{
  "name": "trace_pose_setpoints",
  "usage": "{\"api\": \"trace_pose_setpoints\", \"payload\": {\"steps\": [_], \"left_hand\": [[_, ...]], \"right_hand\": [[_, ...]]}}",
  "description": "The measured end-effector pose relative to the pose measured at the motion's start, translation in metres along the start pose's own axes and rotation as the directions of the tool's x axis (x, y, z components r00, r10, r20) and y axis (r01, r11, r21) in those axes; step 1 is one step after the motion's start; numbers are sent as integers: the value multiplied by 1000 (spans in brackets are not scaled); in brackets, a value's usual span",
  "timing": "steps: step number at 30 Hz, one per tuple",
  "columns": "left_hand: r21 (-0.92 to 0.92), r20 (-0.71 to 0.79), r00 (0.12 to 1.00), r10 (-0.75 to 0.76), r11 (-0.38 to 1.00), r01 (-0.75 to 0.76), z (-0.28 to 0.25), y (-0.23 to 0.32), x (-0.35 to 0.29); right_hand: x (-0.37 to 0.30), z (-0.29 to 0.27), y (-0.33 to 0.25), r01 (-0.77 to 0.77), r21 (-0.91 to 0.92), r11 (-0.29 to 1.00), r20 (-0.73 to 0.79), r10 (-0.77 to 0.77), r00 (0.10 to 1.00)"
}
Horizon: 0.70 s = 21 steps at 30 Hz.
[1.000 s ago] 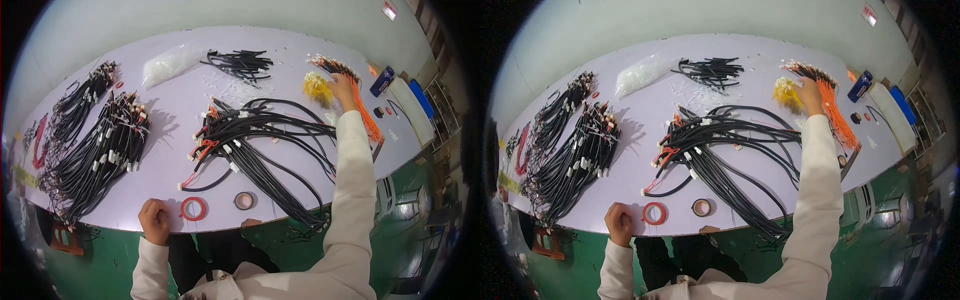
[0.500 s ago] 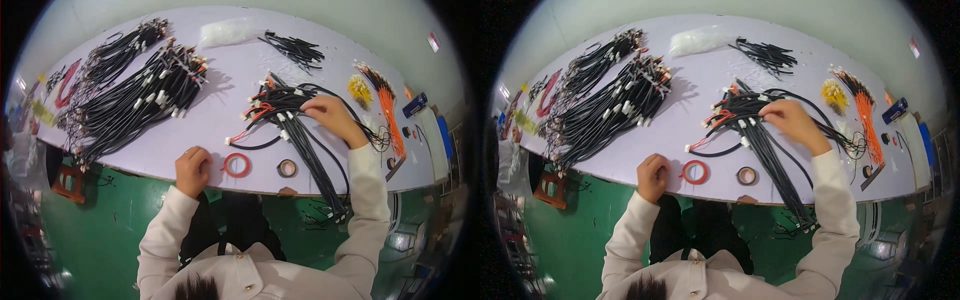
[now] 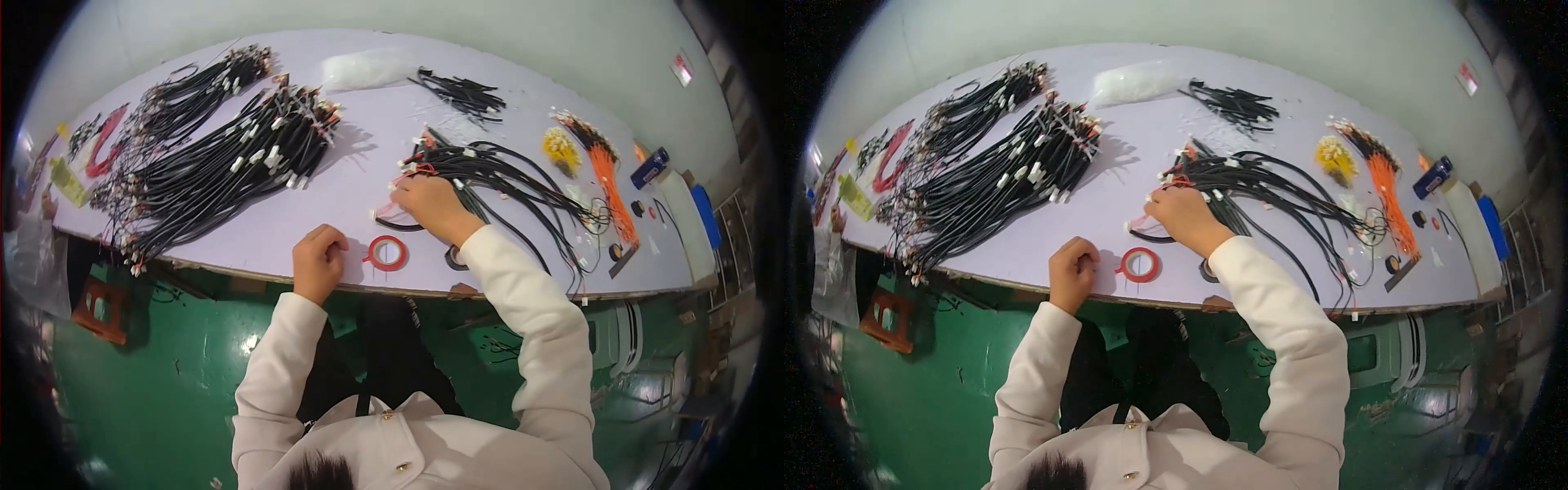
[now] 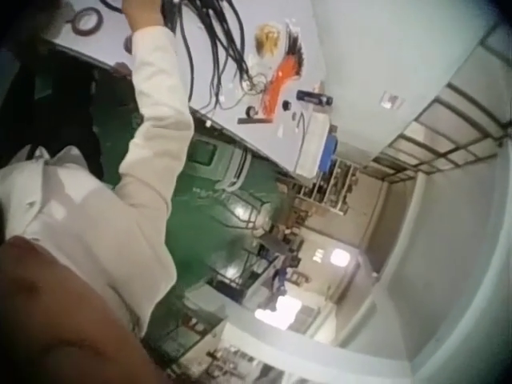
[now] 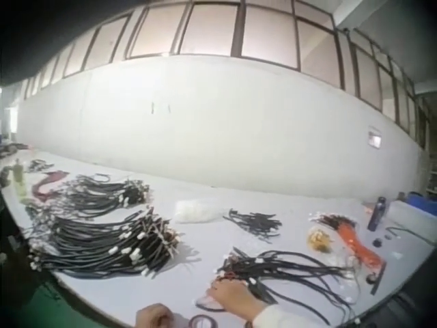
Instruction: Applying electrical tape to secure connectors on wire harness bundles.
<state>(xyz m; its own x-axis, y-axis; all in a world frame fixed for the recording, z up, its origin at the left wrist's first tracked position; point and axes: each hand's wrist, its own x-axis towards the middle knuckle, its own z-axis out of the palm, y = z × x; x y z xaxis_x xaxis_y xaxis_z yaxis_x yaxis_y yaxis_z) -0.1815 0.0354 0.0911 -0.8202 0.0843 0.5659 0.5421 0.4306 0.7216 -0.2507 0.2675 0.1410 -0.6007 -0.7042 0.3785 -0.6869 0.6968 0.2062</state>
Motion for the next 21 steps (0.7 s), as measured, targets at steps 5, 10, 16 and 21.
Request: {"api": "trace_pose_setpoints", "payload": {"steps": [5, 10, 16, 21], "left_hand": [[-293, 57, 984, -168, 940, 177, -3, -10, 7], [-407, 59, 996, 74, 913, -43, 2, 87, 62], [-654, 348, 896, 276, 756, 22, 32, 152, 85], [-705, 224, 966, 133, 706, 66, 55, 160, 58]], "right_hand": [[-2, -73, 49, -95, 173, 980, -684, 189, 705], [-27, -172, 58, 5, 762, 647, -464, 541, 702], [-38, -191, -15, -20, 613, 790, -351, 294, 889], [-66, -188, -45, 3, 491, 871, -356, 198, 913]]}}
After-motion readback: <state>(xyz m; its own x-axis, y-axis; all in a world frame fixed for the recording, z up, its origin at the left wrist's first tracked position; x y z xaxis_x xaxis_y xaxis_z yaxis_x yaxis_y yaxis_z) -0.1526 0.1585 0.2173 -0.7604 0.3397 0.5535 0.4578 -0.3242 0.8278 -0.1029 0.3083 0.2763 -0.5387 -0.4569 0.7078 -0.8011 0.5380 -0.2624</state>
